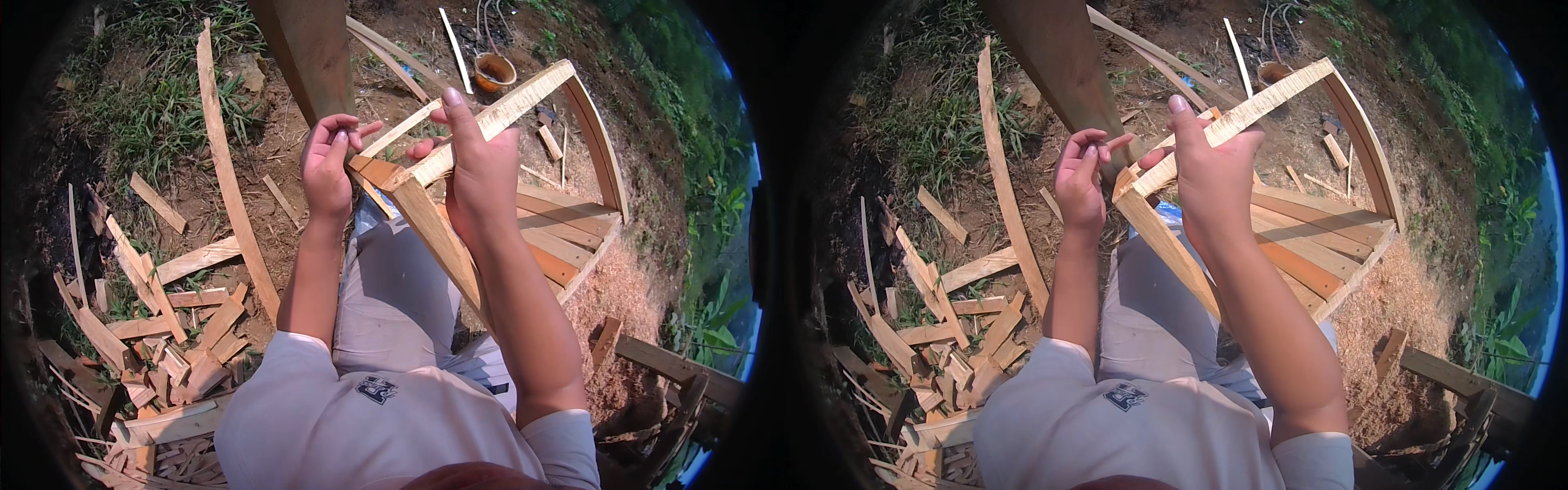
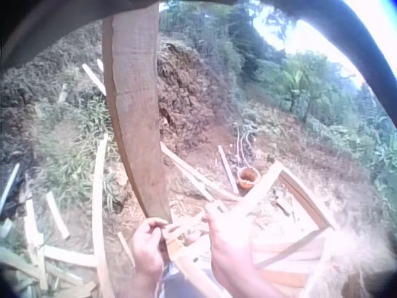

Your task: The person sits on the ground and assembles a wooden frame by hand. They align wooden slats and use a small axe to hammer nails into the joints to secure the structure.

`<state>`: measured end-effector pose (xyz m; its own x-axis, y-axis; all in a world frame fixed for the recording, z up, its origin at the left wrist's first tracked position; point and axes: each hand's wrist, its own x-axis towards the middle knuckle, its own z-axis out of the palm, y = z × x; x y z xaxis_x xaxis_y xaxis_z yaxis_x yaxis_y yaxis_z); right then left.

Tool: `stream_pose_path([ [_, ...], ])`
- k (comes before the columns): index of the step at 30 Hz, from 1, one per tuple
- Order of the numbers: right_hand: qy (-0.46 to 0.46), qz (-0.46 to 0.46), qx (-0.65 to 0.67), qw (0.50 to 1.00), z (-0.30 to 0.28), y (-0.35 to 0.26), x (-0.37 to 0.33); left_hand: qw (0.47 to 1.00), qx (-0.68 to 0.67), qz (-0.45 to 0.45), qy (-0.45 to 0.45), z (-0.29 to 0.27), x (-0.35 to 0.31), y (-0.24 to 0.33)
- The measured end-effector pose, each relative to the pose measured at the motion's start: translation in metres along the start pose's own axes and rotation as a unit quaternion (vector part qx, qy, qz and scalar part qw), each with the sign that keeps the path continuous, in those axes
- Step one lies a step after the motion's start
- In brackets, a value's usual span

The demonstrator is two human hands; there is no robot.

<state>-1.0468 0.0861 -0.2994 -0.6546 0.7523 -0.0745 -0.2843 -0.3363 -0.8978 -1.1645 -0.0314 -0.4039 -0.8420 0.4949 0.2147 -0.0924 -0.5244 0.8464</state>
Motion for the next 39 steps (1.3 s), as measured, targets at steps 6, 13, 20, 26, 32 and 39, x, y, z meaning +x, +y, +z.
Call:
stream_pose_path([
  [6, 0.008, -0.016, 0.011, 1.0, 0.009, 0.002, -0.005, 0.994, 0.008, 0.1, 0.032, 0.043, -0.034, 0.019],
  [13, 0.022, 0.003, -0.026, 0.999, 0.003, 0.001, -0.007, 0.995, 0.0, 0.071, 0.073, 0.067, -0.039, 0.033],
  [20, 0.018, -0.004, -0.048, 0.999, 0.001, -0.001, -0.009, 0.998, -0.047, 0.03, 0.032, 0.059, -0.033, 0.03],
  [26, 0.009, -0.002, -0.031, 0.999, -0.002, 0.001, -0.007, 0.998, -0.05, 0.023, 0.034, 0.062, -0.034, 0.03],
  [32, -0.004, -0.003, -0.028, 1.0, -0.006, 0.001, -0.006, 0.996, -0.074, 0.027, 0.041, 0.064, -0.037, 0.024],
  [39, -0.002, 0.015, -0.022, 1.0, -0.007, -0.001, -0.005, 0.996, -0.071, 0.045, 0.021, 0.063, -0.041, 0.012],
])
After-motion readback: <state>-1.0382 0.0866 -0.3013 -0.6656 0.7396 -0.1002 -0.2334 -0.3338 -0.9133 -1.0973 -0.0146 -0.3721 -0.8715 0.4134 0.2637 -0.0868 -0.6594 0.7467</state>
